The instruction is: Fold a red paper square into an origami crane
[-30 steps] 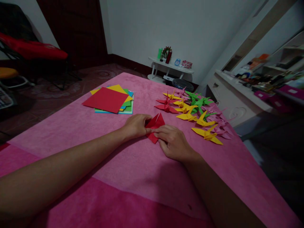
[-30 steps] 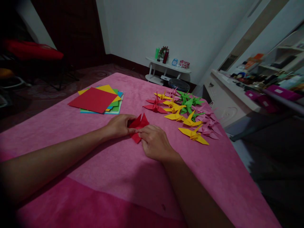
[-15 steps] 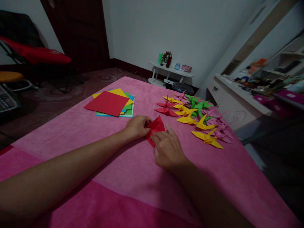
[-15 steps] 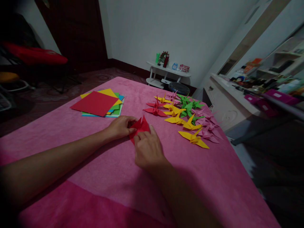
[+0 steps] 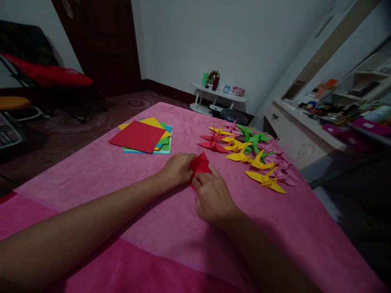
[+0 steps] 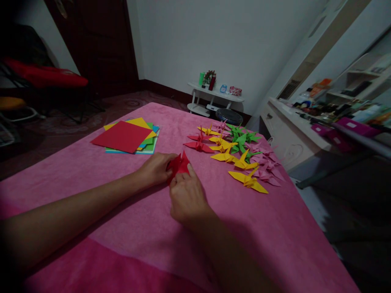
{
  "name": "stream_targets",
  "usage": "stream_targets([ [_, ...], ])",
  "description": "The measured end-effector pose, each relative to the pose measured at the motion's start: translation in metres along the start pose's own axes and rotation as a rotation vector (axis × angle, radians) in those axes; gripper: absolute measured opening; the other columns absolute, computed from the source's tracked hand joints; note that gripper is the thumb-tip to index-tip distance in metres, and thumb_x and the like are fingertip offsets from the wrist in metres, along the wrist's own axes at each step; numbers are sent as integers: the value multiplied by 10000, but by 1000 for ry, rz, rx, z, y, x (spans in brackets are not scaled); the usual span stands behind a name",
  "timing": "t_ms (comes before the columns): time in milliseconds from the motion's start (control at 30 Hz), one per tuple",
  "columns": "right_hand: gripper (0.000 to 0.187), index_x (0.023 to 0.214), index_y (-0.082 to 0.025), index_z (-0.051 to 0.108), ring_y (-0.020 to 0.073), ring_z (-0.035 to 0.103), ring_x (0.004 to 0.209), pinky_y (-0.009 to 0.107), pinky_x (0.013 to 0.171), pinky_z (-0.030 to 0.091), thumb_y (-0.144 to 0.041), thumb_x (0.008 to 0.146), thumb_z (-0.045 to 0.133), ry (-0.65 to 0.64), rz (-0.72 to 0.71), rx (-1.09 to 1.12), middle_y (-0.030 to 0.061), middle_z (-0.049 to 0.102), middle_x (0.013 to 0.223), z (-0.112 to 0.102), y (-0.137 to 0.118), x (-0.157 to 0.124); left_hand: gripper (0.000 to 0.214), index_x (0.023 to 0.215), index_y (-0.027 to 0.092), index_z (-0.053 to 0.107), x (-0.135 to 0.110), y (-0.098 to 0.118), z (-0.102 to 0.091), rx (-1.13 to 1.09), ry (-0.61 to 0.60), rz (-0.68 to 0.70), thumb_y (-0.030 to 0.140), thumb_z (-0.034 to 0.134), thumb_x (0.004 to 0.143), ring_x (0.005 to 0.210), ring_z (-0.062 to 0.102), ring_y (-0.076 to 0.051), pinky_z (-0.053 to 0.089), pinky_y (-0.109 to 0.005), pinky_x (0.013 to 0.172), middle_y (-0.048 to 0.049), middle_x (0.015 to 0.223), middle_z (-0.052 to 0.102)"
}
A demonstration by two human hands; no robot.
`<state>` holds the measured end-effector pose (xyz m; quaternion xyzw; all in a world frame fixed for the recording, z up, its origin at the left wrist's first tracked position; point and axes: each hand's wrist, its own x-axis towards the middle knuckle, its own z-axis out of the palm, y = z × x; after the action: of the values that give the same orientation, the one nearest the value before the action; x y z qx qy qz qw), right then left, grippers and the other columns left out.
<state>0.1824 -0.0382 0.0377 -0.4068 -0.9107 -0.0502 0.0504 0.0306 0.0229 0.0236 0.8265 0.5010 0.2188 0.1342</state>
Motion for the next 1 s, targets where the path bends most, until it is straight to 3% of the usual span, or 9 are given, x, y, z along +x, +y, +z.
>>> stream_targets([
  [267, 354, 988, -67, 693, 270, 596, 908, 457, 1136, 214, -135, 672, 548, 7, -9, 1, 147, 675, 909, -1, 1, 0, 382, 1178, 141, 596, 4, -10, 3, -107, 105, 4, 209, 487, 818, 588, 586, -149, 375, -242, 557, -36, 702, 672],
  [433, 308, 963, -97, 694, 253, 602, 897, 455, 1137, 202, -141, 692, 553, 29, 2, 29, 132, 681, 920, 0, 3, -1, 352, 1177, 149, 602, 6, -15, -10, -301, 129, -1, 300, 443, 901, 698, 620, -149, 452, -247, 636, -54, 820, 692],
  [567, 271, 943, -138, 688, 240, 607, 902, 455, 1115, 236, -140, 705, 559, 56, 18, 58, 110, 691, 950, 3, 6, -3, 285, 1100, 179, 644, 5, -24, -22, -449, 85, 188, 192, 479, 868, 943, 623, -163, 493, -254, 772, -72, 1063, 671],
  [667, 265, 937, -164, 681, 235, 608, 919, 452, 1109, 243, -125, 708, 552, 80, 25, 76, 94, 699, 972, 5, 9, -5, 321, 1037, 209, 679, 3, -27, -28, -387, -30, 377, 73, 494, 814, 1071, 575, -168, 469, -276, 886, -74, 1188, 606],
  [733, 276, 948, -160, 681, 236, 608, 931, 449, 1108, 245, -119, 711, 547, 87, 31, 89, 98, 702, 987, 6, 10, -5, 378, 1033, 217, 687, 2, -28, -28, -319, -103, 443, 19, 478, 789, 1051, 573, -158, 454, -278, 907, -70, 1156, 603],
  [833, 299, 968, -145, 686, 234, 609, 947, 442, 1101, 254, -111, 710, 538, 94, 50, 121, 106, 702, 1002, 7, 11, -6, 403, 1020, 218, 702, 2, -29, -24, -190, -174, 470, 2, 459, 781, 931, 592, -143, 459, -248, 834, -60, 1027, 624],
  [1000, 317, 961, -156, 696, 220, 609, 937, 456, 1110, 243, -84, 710, 517, 136, 39, 183, 79, 710, 964, 10, 18, -9, 458, 1064, 234, 705, 0, -28, -20, -4, -181, 452, 6, 438, 769, 881, 587, -156, 442, -236, 761, -62, 962, 615],
])
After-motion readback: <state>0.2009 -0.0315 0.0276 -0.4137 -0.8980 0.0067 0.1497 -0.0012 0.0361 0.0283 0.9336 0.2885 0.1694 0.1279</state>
